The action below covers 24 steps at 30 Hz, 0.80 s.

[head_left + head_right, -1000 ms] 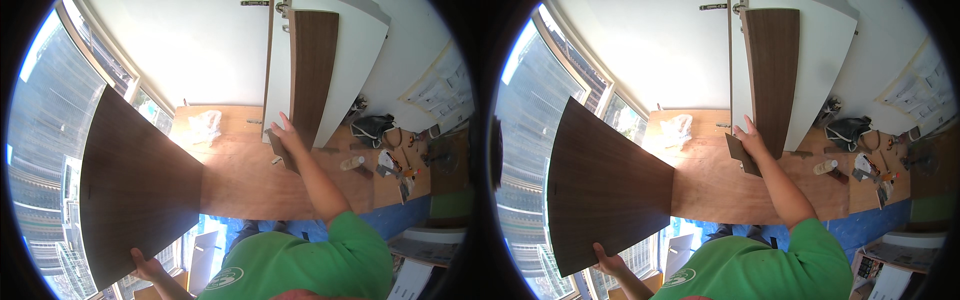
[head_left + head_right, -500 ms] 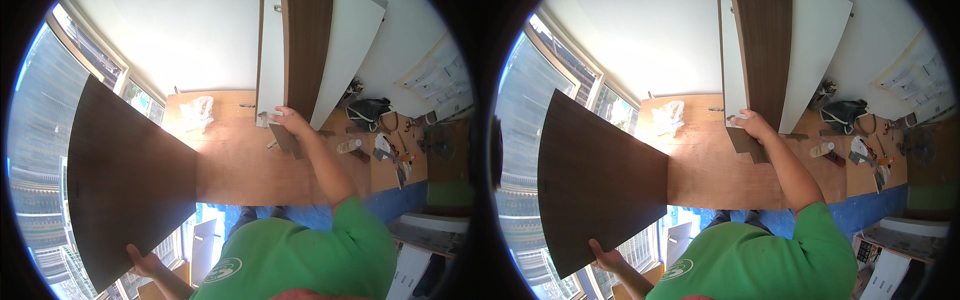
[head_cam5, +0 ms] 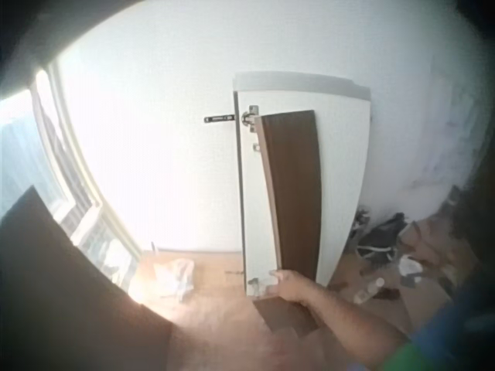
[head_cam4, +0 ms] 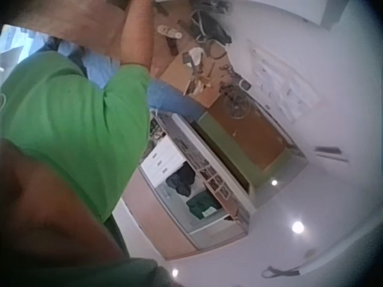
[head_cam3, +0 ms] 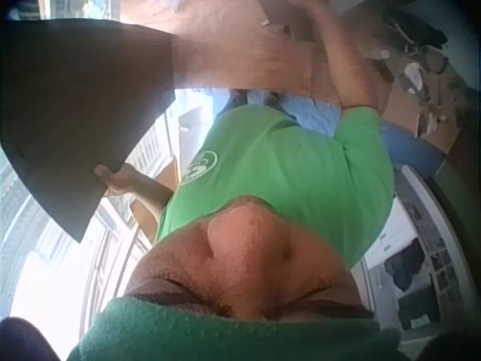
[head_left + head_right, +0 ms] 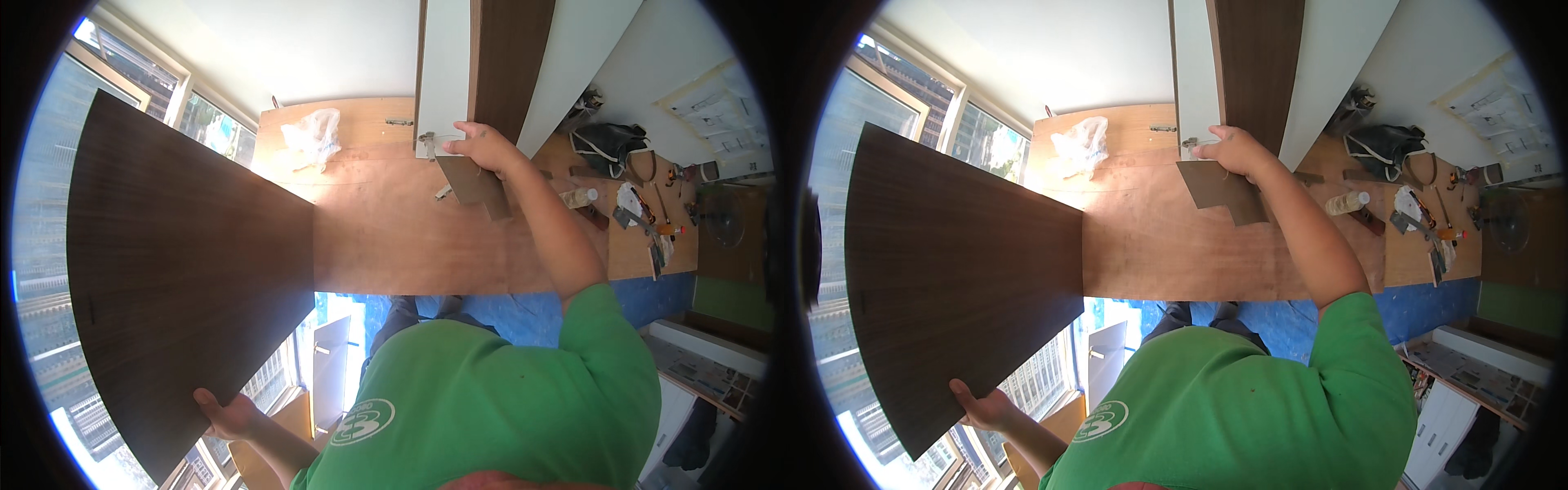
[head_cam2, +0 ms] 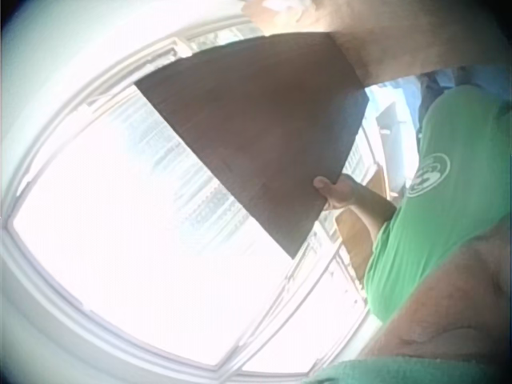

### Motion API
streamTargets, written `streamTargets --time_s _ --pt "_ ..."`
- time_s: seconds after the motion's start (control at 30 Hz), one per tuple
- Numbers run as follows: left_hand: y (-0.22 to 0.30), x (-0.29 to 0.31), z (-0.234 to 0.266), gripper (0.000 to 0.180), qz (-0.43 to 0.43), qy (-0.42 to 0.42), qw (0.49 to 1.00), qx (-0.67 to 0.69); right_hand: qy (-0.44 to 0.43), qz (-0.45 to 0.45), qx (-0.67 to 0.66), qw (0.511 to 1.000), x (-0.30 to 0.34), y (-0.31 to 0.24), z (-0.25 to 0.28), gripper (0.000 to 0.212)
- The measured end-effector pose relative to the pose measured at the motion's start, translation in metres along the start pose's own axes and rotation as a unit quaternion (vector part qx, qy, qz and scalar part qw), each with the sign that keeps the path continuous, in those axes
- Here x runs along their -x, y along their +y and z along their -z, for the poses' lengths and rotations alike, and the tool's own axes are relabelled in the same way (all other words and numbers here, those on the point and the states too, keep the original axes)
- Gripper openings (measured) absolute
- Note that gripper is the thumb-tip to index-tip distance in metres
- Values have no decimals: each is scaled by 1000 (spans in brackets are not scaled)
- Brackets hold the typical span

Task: The person sands a wooden panel, then lifts and positions white and brown cabinet doors on a workbench. They handle hinges and align the doors, moving them between the bench and a nearby cabinet frame. The person also picks up a drill and pliers briefly before returning to aligning the doors.

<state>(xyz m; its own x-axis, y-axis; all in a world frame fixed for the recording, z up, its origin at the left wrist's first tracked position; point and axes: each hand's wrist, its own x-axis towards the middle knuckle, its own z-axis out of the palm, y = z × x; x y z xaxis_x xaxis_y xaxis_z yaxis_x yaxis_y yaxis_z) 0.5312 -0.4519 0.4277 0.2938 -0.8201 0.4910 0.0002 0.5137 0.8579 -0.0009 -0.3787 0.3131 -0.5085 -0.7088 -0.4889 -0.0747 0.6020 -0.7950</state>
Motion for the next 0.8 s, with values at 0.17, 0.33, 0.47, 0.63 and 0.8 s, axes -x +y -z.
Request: streamTargets --time_s 0.17,0.33,0.47,0.63,0.8 --pt "-1 -2 2 56 -16 -17 1000 10 -14 -6 13 1000 6 -14 5 86" --pt "1 -1 -3 52 -15 -25 998 51 -20 -16 22 999 -1 -11 9 83" --pt "-1 0 0 51 -17 -1 999 34 -38 -33 36 998 -1 -20 14 77" --pt "2 1 -6 49 -16 11 999 33 -39 -12 52 998 -4 -24 20 72" --pt "6 2 -5 45 -27 -1 999 33 -66 -8 39 997 19 -39 26 61"
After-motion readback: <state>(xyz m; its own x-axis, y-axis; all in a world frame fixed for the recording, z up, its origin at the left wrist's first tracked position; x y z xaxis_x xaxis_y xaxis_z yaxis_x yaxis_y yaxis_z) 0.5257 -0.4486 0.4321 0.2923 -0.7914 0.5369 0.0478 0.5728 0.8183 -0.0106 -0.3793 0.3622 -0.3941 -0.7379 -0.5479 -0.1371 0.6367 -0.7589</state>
